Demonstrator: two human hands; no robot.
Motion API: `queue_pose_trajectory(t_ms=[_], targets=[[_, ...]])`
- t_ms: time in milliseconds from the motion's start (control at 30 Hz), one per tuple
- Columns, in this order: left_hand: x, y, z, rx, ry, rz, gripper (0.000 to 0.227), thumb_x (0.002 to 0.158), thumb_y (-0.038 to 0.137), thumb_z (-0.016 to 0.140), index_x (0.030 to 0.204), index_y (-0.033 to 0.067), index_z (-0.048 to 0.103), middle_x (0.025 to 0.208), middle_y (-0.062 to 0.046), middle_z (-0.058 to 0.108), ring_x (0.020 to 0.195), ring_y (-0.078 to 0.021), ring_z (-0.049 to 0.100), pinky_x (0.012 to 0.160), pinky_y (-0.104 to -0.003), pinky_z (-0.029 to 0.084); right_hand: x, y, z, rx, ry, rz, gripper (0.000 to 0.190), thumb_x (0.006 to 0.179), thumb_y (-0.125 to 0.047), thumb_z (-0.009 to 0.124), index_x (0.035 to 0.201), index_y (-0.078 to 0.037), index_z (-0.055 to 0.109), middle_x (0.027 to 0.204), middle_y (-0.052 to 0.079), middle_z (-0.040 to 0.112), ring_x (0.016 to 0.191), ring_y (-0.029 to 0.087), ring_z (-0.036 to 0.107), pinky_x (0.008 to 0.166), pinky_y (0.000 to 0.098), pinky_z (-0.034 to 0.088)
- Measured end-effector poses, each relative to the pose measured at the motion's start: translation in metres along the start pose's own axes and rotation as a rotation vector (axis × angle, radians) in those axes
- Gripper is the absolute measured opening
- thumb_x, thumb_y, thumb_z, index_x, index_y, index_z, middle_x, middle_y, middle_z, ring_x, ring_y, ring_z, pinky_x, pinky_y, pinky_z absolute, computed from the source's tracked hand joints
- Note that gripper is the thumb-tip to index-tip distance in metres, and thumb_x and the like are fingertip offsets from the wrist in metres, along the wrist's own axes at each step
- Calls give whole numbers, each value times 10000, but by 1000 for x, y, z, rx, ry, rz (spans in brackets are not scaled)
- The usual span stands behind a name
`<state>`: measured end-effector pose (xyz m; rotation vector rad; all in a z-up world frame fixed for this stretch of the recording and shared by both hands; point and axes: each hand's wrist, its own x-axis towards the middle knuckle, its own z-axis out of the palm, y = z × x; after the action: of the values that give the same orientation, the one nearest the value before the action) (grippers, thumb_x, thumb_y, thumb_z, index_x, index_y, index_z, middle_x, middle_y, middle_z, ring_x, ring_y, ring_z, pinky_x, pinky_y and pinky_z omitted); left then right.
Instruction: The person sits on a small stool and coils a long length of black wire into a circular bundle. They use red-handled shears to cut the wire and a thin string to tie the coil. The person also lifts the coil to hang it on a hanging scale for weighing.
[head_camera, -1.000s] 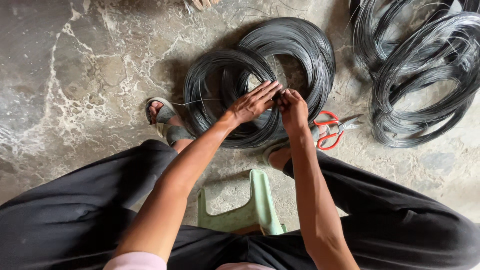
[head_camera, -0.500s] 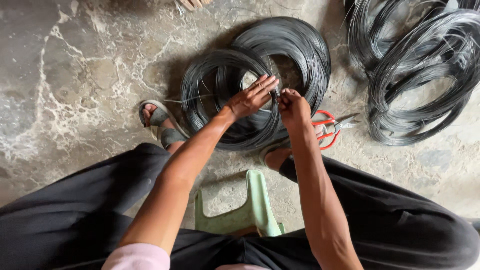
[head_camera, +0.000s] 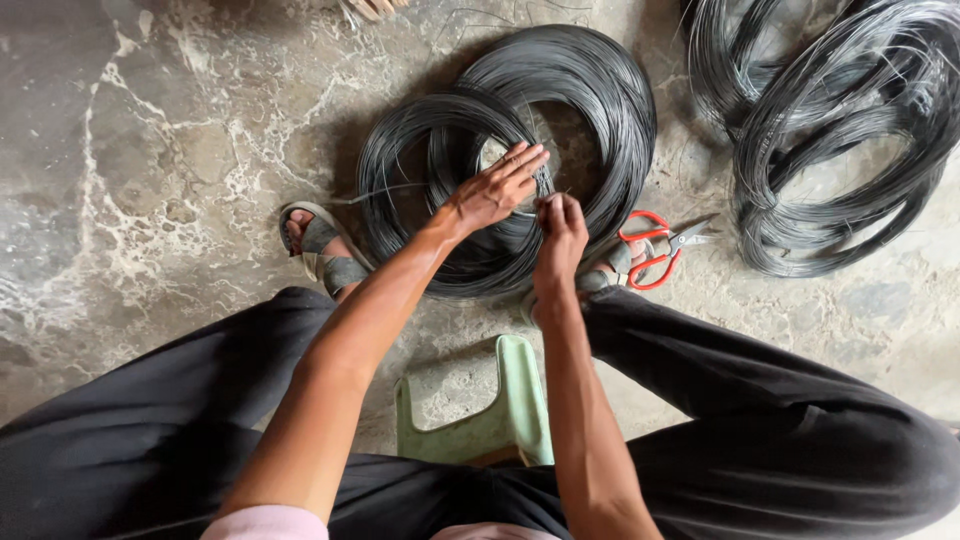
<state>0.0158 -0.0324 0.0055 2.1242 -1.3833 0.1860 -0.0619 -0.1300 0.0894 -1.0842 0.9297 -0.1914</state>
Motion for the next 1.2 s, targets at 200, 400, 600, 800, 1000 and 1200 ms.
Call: queue_pose_trajectory(t_ms=[200, 400, 600, 800, 1000, 1200], targets=[[-1, 0, -3, 23, -49, 38, 63, 831, 35, 518, 787, -7, 532, 1235, -210, 514, 1204, -317, 452, 1060, -426, 323, -17, 38, -9, -760, -35, -486, 181, 867, -29, 565, 1012, -101, 645, 807, 92, 661, 847, 210, 639, 719, 307, 485], [4, -12, -7, 116, -111, 89, 56, 806, 61, 579, 794, 7, 569, 1190, -192, 551, 1164, -295, 492, 1036, -401, 356, -13, 47, 2, -1484, -152, -889, 168, 849, -44, 453, 962, -62, 576, 904, 100, 615, 998, 270, 600, 761, 336, 486], [6, -22, -9, 114, -208, 168, 47, 813, 72, 578, 806, 27, 586, 1142, -188, 580, 1126, -298, 529, 1012, -408, 378, 12, 82, -15, -1752, -416, -1056, 166, 788, -78, 499, 918, -35, 594, 847, 121, 587, 1026, 316, 511, 823, 377, 401], [9, -26, -4, 74, -286, 127, 54, 854, 77, 569, 826, 33, 583, 1153, -195, 577, 1132, -302, 531, 1020, -426, 368, 13, 61, -5, -1625, -610, -1086, 414, 747, -61, 516, 1155, -5, 557, 1210, 188, 528, 1197, 376, 434, 1024, 474, 309], [8, -22, 3, 131, -381, 193, 90, 826, 101, 570, 908, 73, 591, 1114, -173, 584, 1107, -317, 544, 986, -432, 391, 15, 60, 23, -1802, -554, -1215, 259, 707, -72, 552, 946, 2, 621, 870, 175, 583, 839, 350, 543, 822, 482, 370], [18, -1, -14, 109, -467, 117, 61, 808, 23, 575, 867, 27, 591, 1138, -240, 551, 1089, -396, 541, 979, -478, 393, 28, 5, 48, -2150, -698, -820, 234, 855, -124, 506, 1041, -120, 648, 995, 24, 671, 935, 206, 598, 850, 366, 406]])
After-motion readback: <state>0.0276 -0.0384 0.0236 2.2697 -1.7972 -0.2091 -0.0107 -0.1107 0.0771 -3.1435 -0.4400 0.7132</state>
